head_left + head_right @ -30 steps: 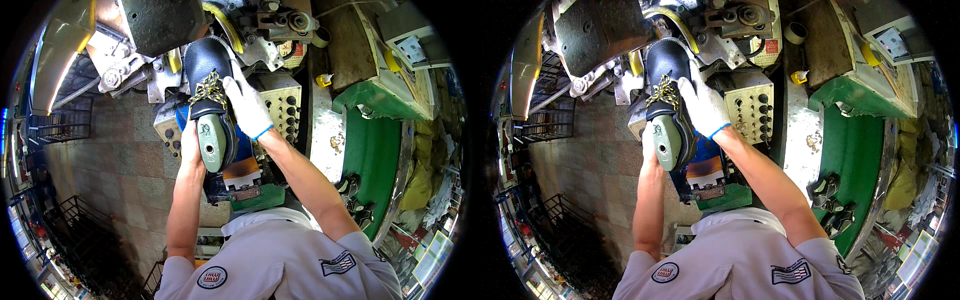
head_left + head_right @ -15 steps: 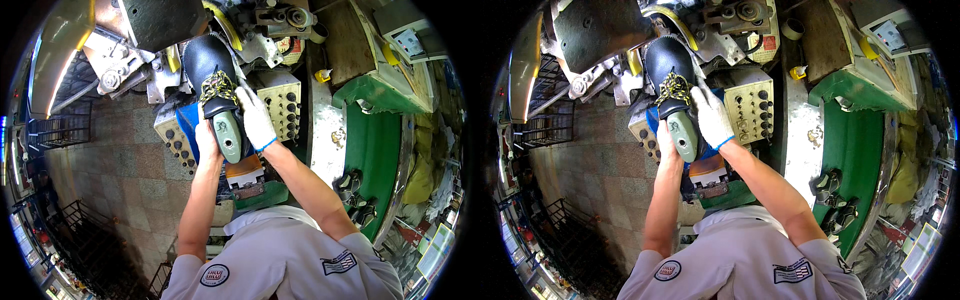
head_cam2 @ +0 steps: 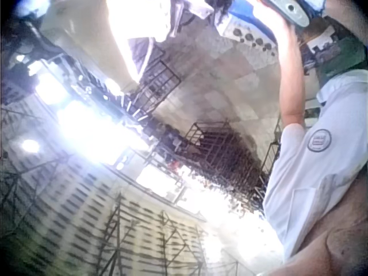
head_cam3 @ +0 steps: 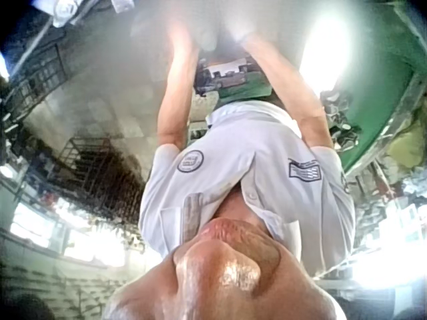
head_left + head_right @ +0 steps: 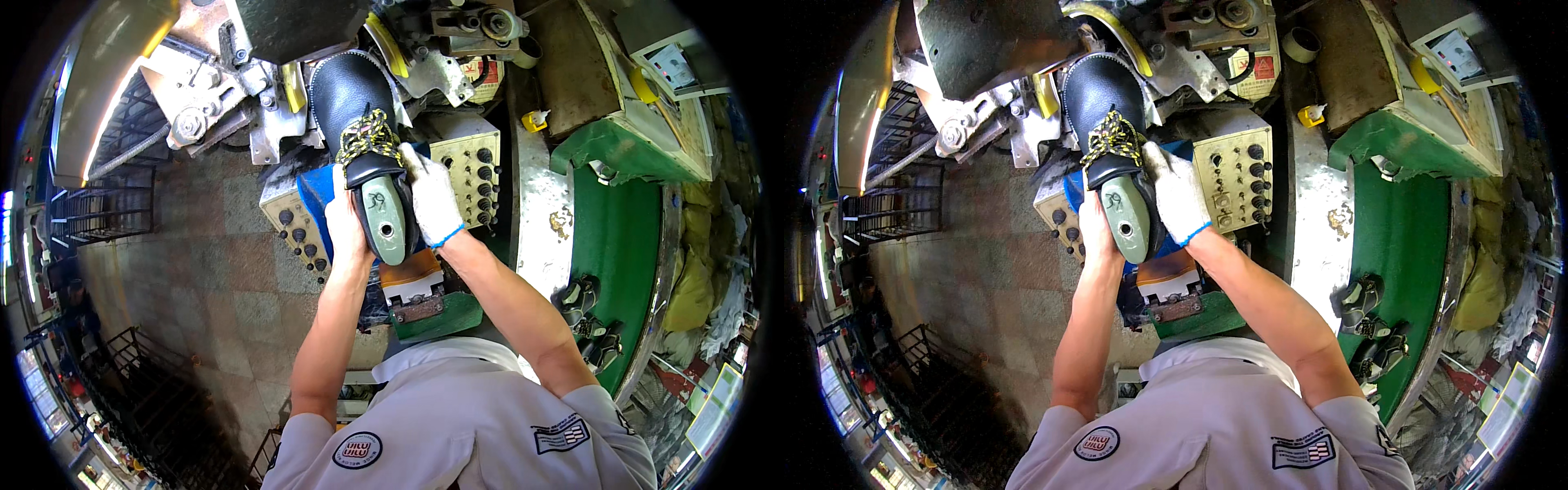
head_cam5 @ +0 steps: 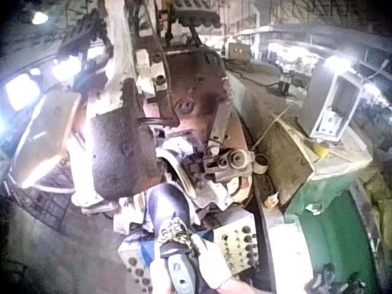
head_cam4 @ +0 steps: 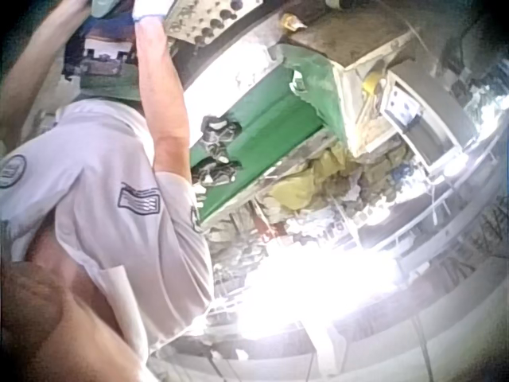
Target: The person takes a shoe from a conveyor belt, places it onto a lasting machine, operates the machine to stretch and attach the upper material, and then returns the shoe to the belt.
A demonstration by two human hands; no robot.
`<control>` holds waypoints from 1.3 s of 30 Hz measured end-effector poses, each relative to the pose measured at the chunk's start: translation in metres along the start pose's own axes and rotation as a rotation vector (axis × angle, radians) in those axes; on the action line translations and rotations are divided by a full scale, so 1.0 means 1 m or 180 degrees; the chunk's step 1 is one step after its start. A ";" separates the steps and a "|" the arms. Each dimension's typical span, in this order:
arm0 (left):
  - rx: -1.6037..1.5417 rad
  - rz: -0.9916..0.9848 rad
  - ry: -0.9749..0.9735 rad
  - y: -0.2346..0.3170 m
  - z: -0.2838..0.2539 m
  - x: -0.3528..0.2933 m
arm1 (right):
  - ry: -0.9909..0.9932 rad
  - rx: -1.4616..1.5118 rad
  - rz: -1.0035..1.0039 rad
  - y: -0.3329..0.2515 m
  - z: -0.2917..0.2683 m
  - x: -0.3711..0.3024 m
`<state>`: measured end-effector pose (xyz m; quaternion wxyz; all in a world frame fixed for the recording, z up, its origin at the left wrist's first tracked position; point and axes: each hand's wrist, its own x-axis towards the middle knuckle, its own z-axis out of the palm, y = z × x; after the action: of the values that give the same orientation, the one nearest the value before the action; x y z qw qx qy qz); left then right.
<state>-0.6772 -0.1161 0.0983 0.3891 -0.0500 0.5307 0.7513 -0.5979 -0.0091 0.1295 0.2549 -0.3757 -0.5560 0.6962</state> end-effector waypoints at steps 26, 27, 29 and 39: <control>0.0749 0.1073 -0.0195 0.003 0.011 -0.002 | -0.0192 -0.0543 -0.0807 0.022 -0.006 0.012; 0.1654 0.1506 -0.0183 0.001 -0.022 0.012 | -0.0279 -0.0924 -0.1102 0.023 0.000 0.011; 0.2416 0.1103 0.0177 0.015 -0.027 0.005 | -0.0772 -0.0952 -0.0614 0.006 -0.017 0.016; 0.2841 0.2202 0.0954 0.008 0.076 -0.086 | 0.1196 0.1227 0.0597 0.078 -0.253 -0.058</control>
<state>-0.5967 -0.0991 0.1791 0.0253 0.1892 0.8306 0.5232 -0.3549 0.0734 0.0434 0.3547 -0.4926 -0.3192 0.7278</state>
